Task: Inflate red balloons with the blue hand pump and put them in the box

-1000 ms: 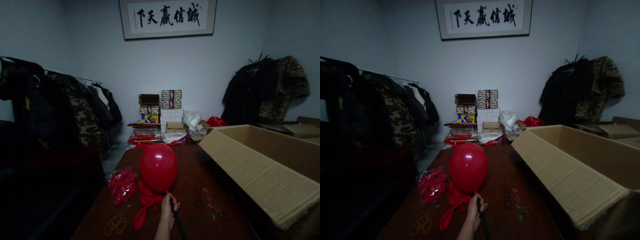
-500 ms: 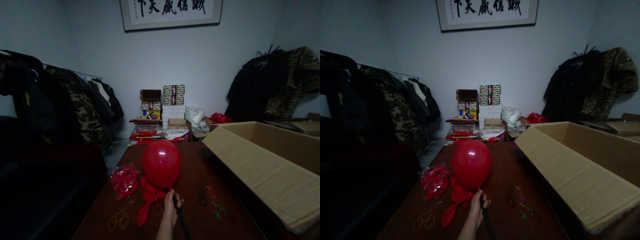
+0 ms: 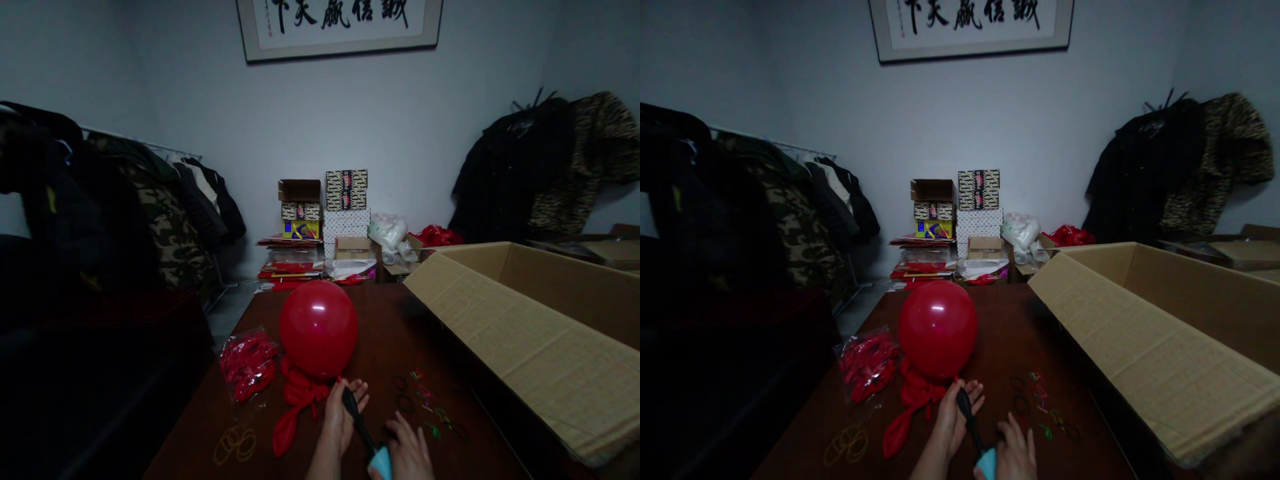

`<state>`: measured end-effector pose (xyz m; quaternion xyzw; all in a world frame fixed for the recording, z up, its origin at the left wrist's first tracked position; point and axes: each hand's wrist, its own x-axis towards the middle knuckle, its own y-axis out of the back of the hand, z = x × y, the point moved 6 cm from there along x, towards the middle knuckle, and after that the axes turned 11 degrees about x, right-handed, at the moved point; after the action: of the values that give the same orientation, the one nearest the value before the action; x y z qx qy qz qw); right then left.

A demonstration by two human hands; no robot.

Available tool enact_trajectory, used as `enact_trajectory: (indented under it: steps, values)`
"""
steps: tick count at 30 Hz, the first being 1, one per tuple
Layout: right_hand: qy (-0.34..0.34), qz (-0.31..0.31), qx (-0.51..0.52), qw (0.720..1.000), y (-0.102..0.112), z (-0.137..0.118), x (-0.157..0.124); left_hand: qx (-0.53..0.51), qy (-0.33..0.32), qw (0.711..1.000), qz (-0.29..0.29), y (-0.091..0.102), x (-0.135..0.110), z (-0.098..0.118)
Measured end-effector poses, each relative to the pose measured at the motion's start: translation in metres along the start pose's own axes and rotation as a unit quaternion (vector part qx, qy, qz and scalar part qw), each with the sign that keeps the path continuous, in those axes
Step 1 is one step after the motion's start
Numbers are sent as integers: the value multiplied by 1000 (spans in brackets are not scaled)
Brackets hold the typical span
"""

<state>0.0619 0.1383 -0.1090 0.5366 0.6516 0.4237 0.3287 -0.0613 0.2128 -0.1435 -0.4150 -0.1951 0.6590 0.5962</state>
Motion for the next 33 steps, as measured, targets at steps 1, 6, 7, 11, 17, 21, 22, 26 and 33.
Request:
enact_trajectory:
  steps: [1, 6, 7, 11, 17, 21, 22, 26, 33]
  values:
    - [9, -3, 16, 1000, 3, -8, 9, 5, -2, 1000, 5, -1, -1, 0]
    - [-1, 14, 88, 996, 11, -24, 35, 28, -30, 999, 32, -3, -1, 4]
    - [-7, 9, 89, 996, 9, -25, 36, 32, -33, 998, 31, -3, -1, 4]
    - [-27, -8, 73, 997, 2, -27, 36, 54, -37, 997, 29, -2, 4, 2]
    - [-34, -2, 80, 996, 4, -36, 31, 67, -33, 995, 60, 5, 9, -2]
    - [-16, 6, 102, 995, 3, -36, 30, 69, -64, 993, 76, 5, 7, 1]
    - [-5, 6, 106, 994, 2, -36, 30, 70, -75, 992, 73, 4, 6, 2]
    - [12, 23, 114, 993, 3, -36, 28, 53, -95, 993, 48, -1, 2, 5]
    - [40, 34, 125, 991, 1, -35, 27, 0, -79, 996, 47, 3, 1, 3]
